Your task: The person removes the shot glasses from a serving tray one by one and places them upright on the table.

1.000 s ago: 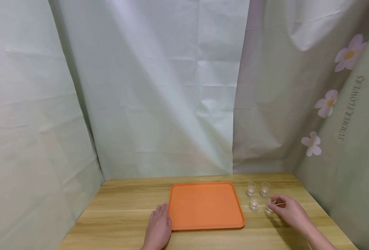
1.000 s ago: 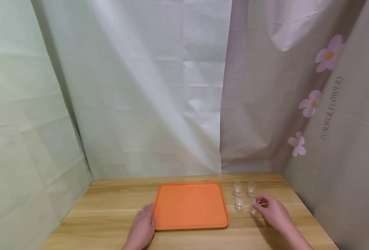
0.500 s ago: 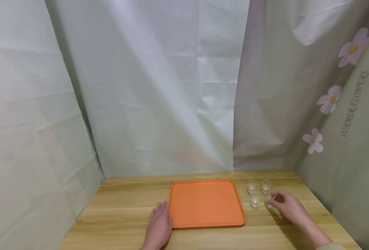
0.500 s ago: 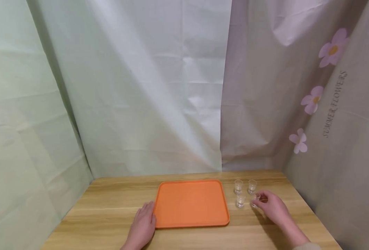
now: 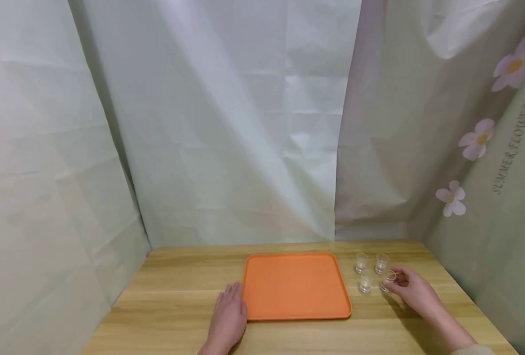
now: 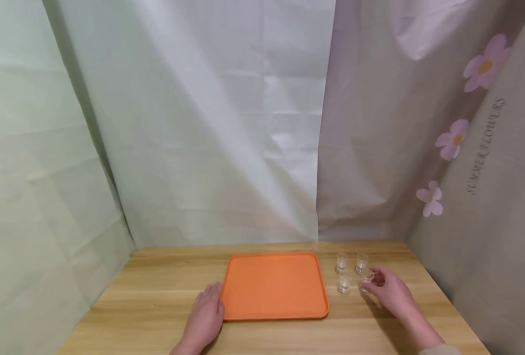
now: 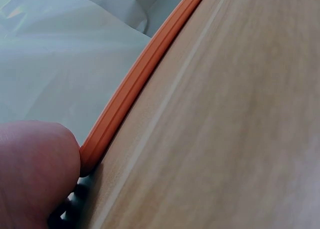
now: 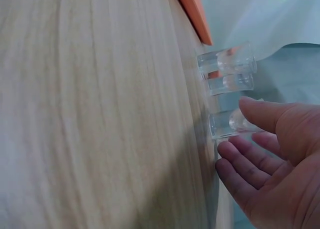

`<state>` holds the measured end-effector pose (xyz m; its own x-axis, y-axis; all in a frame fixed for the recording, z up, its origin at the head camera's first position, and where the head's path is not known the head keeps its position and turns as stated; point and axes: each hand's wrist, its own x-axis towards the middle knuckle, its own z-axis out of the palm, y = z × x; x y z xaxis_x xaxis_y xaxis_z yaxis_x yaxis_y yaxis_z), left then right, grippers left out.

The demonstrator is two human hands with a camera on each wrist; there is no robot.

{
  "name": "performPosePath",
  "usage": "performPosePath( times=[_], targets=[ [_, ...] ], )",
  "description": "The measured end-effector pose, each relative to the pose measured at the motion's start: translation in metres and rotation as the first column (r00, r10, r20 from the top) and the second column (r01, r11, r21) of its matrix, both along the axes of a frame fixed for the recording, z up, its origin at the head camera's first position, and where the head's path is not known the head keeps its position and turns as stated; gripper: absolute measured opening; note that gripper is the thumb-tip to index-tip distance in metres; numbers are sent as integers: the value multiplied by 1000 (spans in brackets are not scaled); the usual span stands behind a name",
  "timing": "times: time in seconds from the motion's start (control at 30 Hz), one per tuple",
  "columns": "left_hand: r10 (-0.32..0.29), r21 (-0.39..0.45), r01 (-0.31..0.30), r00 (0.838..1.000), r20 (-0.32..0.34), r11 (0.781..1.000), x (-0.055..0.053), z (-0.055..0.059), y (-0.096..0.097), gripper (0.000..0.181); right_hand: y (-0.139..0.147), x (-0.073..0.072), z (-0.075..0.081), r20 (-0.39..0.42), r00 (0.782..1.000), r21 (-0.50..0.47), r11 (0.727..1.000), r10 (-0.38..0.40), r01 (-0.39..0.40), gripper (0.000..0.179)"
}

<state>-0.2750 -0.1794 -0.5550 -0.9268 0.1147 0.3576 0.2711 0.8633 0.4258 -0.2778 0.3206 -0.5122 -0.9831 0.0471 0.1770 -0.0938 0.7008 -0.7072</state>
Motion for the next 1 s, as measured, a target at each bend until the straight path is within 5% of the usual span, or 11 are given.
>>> performPosePath(
  times=[0.27, 0.7, 1.0],
  targets=[
    [16, -15, -17, 1000, -11, 1000, 3, -1, -9, 47, -12, 0, 1, 44, 999, -58, 998, 15, -12, 79],
    [30, 34, -30, 1000, 6, 999, 6, -4, -12, 47, -38, 15, 17, -89, 995, 165, 986, 47, -32, 86],
    [10, 20, -10, 1000, 23, 1000, 4, -1, -12, 52, -67, 27, 21, -160, 983, 235, 971, 91, -51, 87]
  ],
)
